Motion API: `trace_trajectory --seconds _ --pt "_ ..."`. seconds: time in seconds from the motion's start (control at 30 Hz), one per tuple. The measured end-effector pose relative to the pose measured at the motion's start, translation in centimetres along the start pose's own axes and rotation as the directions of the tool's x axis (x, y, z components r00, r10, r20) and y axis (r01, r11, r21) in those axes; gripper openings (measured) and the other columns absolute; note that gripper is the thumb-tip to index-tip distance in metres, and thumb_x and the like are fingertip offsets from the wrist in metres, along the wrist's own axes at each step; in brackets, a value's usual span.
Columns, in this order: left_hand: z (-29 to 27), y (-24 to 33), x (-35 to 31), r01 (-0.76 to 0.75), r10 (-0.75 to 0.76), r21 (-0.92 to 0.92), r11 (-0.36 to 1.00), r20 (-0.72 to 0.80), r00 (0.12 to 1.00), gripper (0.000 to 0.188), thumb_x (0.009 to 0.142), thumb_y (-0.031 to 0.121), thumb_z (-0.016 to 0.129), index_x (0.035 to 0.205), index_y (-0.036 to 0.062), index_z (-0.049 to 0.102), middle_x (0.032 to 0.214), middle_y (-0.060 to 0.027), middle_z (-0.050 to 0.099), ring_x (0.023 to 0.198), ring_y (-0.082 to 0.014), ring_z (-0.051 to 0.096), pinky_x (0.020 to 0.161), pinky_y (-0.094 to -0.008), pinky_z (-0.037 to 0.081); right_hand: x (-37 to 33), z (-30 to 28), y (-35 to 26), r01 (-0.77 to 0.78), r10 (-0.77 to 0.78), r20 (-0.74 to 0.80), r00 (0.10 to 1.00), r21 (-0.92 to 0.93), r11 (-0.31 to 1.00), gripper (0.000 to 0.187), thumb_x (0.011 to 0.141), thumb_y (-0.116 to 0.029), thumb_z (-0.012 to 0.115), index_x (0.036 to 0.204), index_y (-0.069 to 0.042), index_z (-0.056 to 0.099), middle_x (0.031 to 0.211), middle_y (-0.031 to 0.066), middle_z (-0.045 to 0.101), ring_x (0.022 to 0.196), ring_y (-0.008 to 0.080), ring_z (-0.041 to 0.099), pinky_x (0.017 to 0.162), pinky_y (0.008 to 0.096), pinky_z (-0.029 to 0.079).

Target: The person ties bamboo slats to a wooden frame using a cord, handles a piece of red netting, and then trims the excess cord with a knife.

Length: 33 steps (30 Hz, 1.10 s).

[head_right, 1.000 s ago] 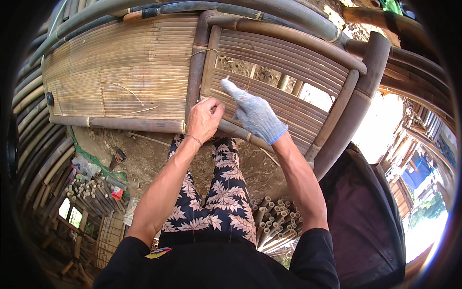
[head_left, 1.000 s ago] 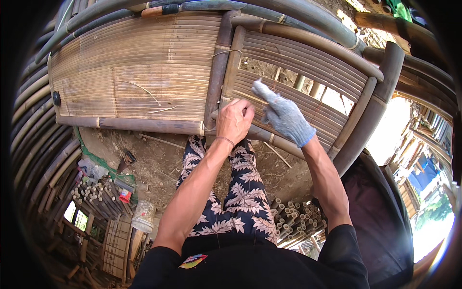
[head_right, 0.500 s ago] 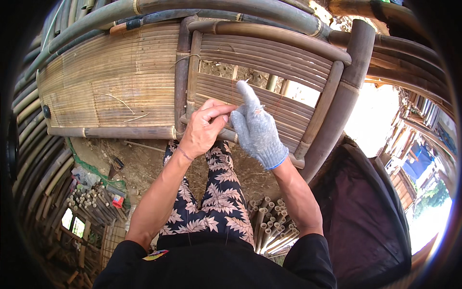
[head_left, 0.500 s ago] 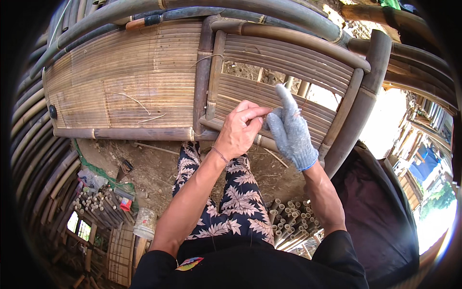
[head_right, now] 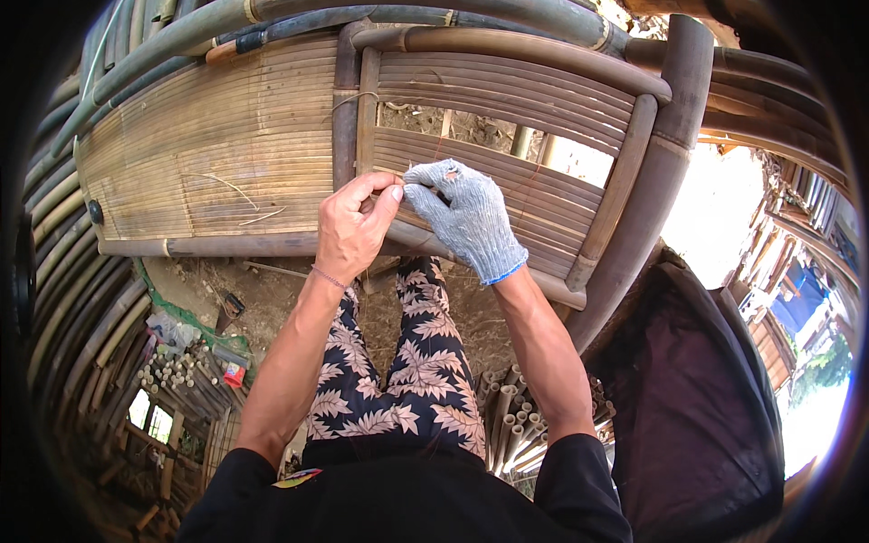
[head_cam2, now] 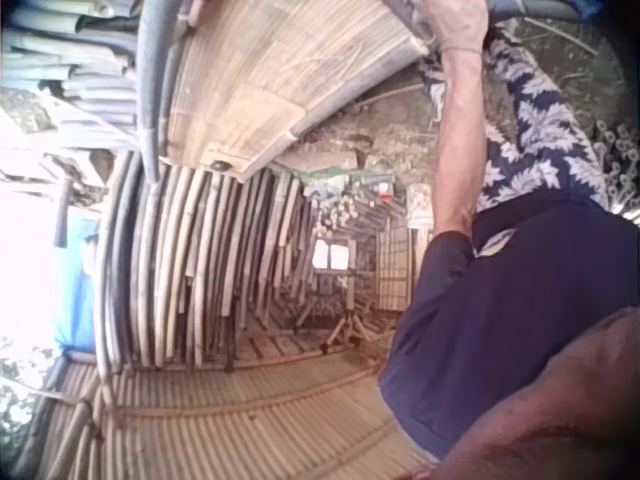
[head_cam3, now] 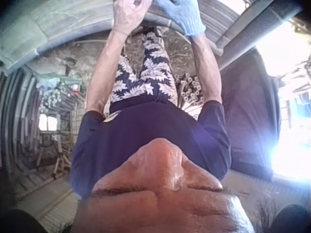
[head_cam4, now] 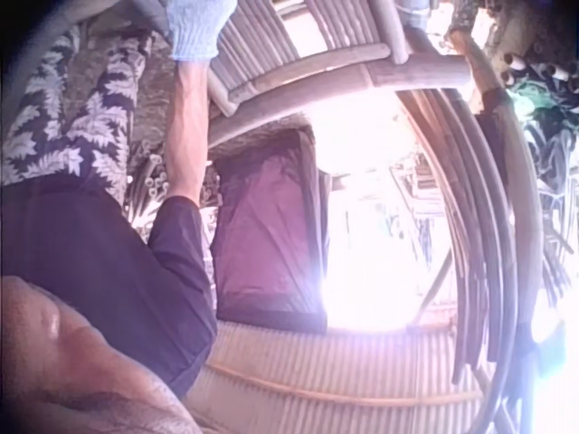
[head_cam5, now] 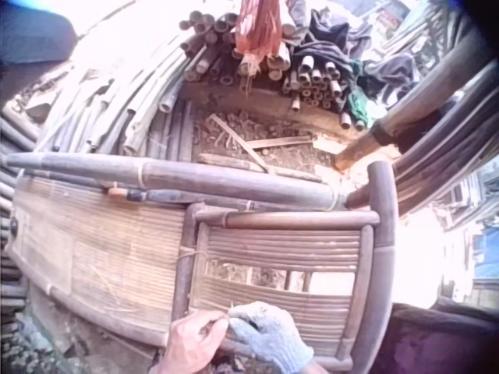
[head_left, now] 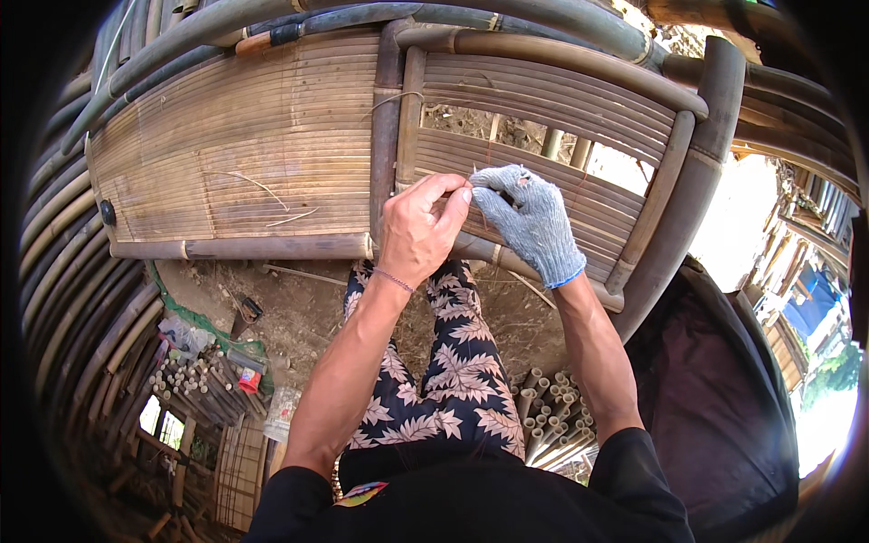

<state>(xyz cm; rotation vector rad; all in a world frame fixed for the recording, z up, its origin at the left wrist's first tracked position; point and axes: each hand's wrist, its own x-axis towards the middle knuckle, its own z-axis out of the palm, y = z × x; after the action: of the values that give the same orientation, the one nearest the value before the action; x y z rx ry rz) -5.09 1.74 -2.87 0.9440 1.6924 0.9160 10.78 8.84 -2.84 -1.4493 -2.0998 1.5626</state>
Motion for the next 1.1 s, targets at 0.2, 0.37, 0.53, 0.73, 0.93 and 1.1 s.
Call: trace_trajectory --seconds 0.2,0.37,0.53,0.73,0.93,1.1 --pt "1.0 -0.6 0.2 0.082 -0.099 -0.164 0.983 -0.101 0.99 0.013 0.087 0.005 0.071 0.1 0.0007 0.071 0.088 -0.0042 0.07 0.06 -0.0052 0.051 0.055 -0.0235 0.044 -0.6 1.3 -0.4 0.015 -0.017 -0.114 0.993 -0.011 1.0 0.013 0.091 -0.015 0.063 0.097 -0.004 0.063 0.09 0.0152 0.064 0.082 0.0351 0.065 0.071 0.0402 0.052" --pt "0.6 0.0 0.2 0.048 -0.05 -0.087 0.995 -0.027 0.998 0.012 0.087 0.002 0.07 0.098 0.0016 0.071 0.085 0.0003 0.068 0.061 -0.0024 0.048 0.056 -0.0208 0.042 -1.2 1.7 -0.5 0.052 -0.052 -0.216 0.975 -0.004 0.999 0.009 0.09 -0.009 0.063 0.097 -0.004 0.06 0.094 0.0149 0.063 0.084 0.0353 0.065 0.073 0.0407 0.052" --pt "0.2 0.1 0.2 0.081 -0.074 -0.058 0.995 0.118 0.99 0.008 0.091 0.004 0.067 0.098 0.0025 0.07 0.085 0.0029 0.064 0.068 -0.0029 0.053 0.061 -0.0206 0.044 -1.1 1.0 -0.7 0.158 -0.216 -0.264 0.94 -0.224 0.962 0.013 0.086 -0.003 0.064 0.099 -0.005 0.061 0.098 0.0143 0.064 0.09 0.0346 0.065 0.076 0.041 0.052" --pt "-0.6 -1.0 -0.6 0.375 -0.251 -0.504 0.778 0.297 0.921 0.017 0.096 0.012 0.064 0.103 -0.0032 0.066 0.092 -0.0019 0.066 0.082 -0.0075 0.06 0.075 -0.0212 0.048 -2.7 0.0 -1.2 0.117 -0.176 -0.261 0.949 -0.224 0.967 0.032 0.081 -0.001 0.065 0.112 -0.008 0.065 0.109 0.0147 0.067 0.1 0.0347 0.064 0.088 0.0429 0.051" --pt "0.0 -0.6 -0.5 0.32 -0.237 -0.49 0.811 0.224 0.945 0.015 0.094 0.012 0.067 0.095 -0.0026 0.069 0.082 0.001 0.066 0.073 -0.0051 0.059 0.066 -0.0218 0.048 -1.7 0.2 -0.4 0.305 -0.381 -0.215 0.899 -0.317 0.898 0.021 0.079 -0.012 0.076 0.099 -0.01 0.07 0.091 0.0082 0.069 0.088 0.0294 0.066 0.094 0.0462 0.05" --pt "-2.1 -0.3 0.2 0.596 -0.469 -0.367 0.714 0.382 0.796 0.017 0.094 0.014 0.068 0.103 -0.0012 0.068 0.074 0.0064 0.055 0.06 0.0001 0.043 0.052 -0.0191 0.035 -1.1 -0.2 1.1 0.147 -0.314 -0.395 0.864 -0.398 0.905 0.007 0.078 -0.009 0.073 0.081 -0.01 0.067 0.071 0.0065 0.063 0.069 0.0286 0.063 0.091 0.0457 0.051"
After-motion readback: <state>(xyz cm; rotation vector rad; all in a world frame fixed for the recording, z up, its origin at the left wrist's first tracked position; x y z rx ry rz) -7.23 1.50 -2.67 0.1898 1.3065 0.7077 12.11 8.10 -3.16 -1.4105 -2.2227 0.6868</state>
